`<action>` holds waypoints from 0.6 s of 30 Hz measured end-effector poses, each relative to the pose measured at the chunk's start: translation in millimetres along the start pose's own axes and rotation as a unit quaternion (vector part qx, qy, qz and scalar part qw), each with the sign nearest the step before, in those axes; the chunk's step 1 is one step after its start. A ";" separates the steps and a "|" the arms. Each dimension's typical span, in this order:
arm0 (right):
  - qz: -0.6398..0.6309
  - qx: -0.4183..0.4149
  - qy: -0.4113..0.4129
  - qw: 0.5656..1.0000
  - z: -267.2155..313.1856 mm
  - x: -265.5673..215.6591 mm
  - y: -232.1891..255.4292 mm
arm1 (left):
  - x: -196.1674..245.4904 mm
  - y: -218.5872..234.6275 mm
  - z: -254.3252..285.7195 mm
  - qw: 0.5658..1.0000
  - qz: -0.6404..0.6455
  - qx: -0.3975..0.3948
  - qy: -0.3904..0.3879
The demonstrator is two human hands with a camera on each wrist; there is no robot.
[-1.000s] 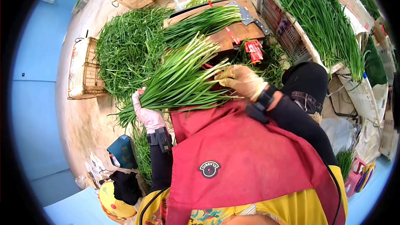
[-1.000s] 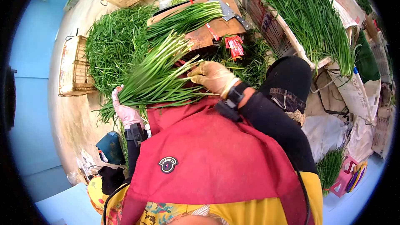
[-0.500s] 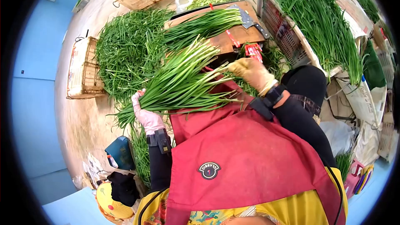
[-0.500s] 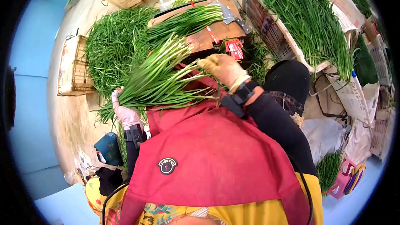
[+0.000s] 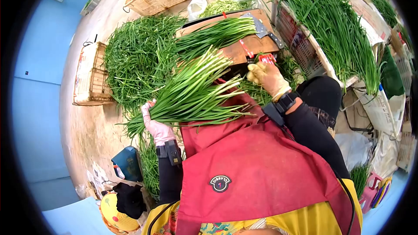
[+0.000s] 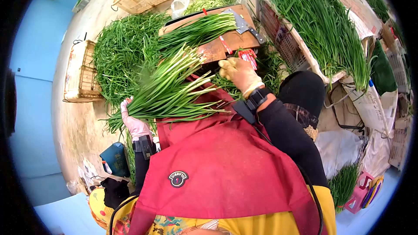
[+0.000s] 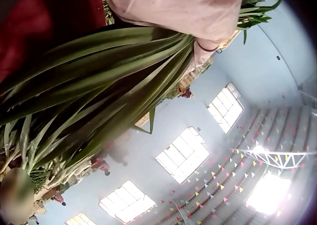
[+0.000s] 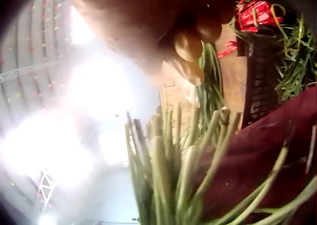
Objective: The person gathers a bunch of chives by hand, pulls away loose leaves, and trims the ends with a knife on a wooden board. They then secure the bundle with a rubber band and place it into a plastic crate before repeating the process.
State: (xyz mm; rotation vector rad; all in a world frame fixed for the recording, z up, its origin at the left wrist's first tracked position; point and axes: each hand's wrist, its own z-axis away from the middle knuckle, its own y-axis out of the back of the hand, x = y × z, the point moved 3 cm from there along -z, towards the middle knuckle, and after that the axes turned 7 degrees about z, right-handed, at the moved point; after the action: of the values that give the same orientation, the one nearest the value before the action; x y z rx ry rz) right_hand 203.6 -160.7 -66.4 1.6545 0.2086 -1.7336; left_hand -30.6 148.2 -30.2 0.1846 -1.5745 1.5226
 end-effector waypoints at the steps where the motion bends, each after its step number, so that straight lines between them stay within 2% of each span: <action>1: 0.026 -0.005 0.064 0.998 -1.4 -19.2 -1.9 | -0.7 -4.4 2.7 1.000 0.002 0.011 -0.008; 2: 0.007 0.009 0.120 0.993 0.0 -40.1 -5.2 | -0.9 -4.3 1.6 1.000 0.009 -0.003 0.010; 3: 0.027 -0.030 0.113 0.993 -11.6 -45.5 -13.3 | -0.8 -6.9 2.6 1.000 0.008 -0.006 0.011; 4: -0.120 -0.079 0.080 0.986 -14.4 -54.1 -27.7 | -0.3 -10.9 4.6 1.000 0.002 -0.014 0.011; 5: -0.264 -0.126 0.047 0.955 -15.8 -60.4 -39.0 | 0.3 -13.8 5.7 1.000 -0.005 -0.022 0.012; 7: -0.265 -0.173 0.022 0.948 -23.6 -52.9 -49.3 | 2.3 -9.9 -2.7 1.000 0.006 -0.016 0.015; 8: -0.254 -0.194 -0.059 0.946 -24.3 -39.9 -51.3 | 5.3 -7.4 -5.5 0.999 -0.001 -0.037 -0.002; 9: -0.172 -0.210 -0.013 0.962 -24.3 -38.8 -49.4 | 8.3 -9.2 -5.3 0.998 -0.010 -0.057 -0.019; 10: -0.204 -0.216 -0.005 0.955 -17.1 -45.0 -42.4 | 9.7 -8.6 -9.4 0.998 -0.022 -0.034 -0.045; 11: -0.234 -0.222 0.003 0.947 -9.7 -49.3 -34.3 | 10.1 -11.2 -12.5 0.993 -0.006 -0.103 -0.054; 13: -0.193 -0.164 0.021 0.967 -20.2 -20.9 -15.0 | 8.5 -21.8 -16.6 0.993 -0.006 -0.116 -0.032; 14: -0.219 -0.106 0.026 0.970 -14.4 -14.4 7.9 | 10.2 -31.9 -13.2 0.994 -0.019 -0.105 -0.037; 15: -0.279 -0.072 0.003 0.958 -13.8 -1.2 27.5 | 13.3 -31.6 -21.4 0.992 -0.027 -0.101 -0.076; 17: -0.328 -0.066 -0.028 0.942 -11.7 37.3 53.1 | 19.3 -44.6 -24.1 0.994 -0.002 -0.088 -0.070; 18: -0.253 -0.078 -0.069 0.962 5.6 20.5 57.2 | 23.3 -59.6 -18.0 0.993 -0.036 -0.068 -0.087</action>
State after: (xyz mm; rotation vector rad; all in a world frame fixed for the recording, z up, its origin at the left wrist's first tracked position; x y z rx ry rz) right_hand 234.4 -213.3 -64.2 1.4356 0.7357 -2.1316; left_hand 3.9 160.9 25.3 0.3001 -1.7831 1.3673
